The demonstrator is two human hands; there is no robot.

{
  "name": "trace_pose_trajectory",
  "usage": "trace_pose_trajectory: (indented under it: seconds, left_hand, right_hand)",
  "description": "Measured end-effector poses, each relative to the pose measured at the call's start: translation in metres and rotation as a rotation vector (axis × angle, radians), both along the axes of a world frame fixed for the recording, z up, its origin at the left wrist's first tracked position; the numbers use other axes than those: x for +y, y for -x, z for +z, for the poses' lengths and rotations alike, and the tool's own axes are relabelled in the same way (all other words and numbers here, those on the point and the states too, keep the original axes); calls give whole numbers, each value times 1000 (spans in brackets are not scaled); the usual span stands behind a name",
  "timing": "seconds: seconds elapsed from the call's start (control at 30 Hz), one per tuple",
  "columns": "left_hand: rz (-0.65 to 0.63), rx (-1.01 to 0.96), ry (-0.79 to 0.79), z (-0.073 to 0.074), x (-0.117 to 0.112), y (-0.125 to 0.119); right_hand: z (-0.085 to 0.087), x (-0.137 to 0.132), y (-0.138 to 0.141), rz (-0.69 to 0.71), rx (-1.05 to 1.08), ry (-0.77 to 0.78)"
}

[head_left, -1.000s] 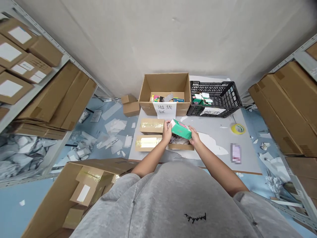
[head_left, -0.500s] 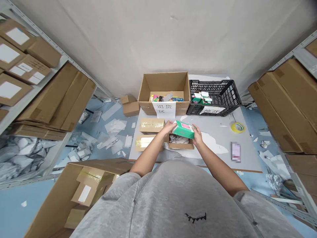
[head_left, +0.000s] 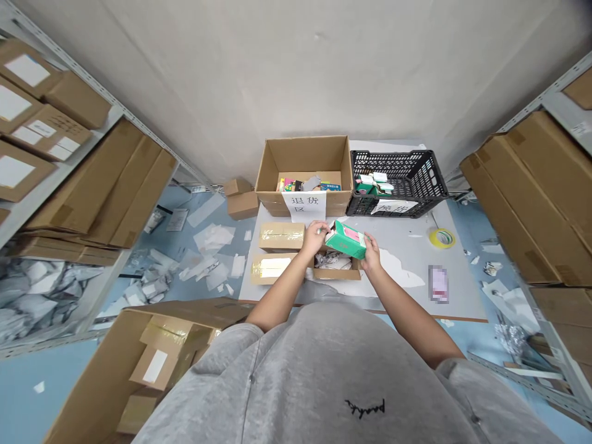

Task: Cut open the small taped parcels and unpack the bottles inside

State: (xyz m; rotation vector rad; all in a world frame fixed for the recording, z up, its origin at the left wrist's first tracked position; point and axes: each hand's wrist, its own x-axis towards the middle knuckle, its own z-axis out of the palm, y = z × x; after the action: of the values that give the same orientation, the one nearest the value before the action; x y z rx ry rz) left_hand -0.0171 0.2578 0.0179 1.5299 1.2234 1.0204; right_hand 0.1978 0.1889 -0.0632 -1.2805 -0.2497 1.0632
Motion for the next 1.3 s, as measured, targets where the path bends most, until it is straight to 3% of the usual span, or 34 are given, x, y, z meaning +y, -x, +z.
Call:
trace_pose_trajectory:
  seconds: [0.13, 0.3, 0.37, 0.63, 0.93, 1.2, 1.3]
  left_hand:
    - [-90, 44, -29, 7, 3, 8]
    - [-140, 347, -142, 25, 3, 12]
    - [-163, 384, -196, 31, 4, 11]
    - [-450, 51, -88, 31, 10, 4]
    - [-320, 318, -318, 22, 1, -2]
    - [-413, 243, -222, 10, 0, -7]
    - [-331, 183, -264, 14, -3, -9]
  right_hand:
    - [-2, -1, 0, 22, -7, 4]
    - [1, -4, -2, -16, 29, 8]
    - [2, -4, -3, -30, 43, 12]
    - [-5, 1, -8, -96, 22, 5]
    - [-3, 5, -12, -138, 150, -24]
    - [-1, 3, -11, -123, 111, -11]
    - [0, 5, -9, -117, 103, -19]
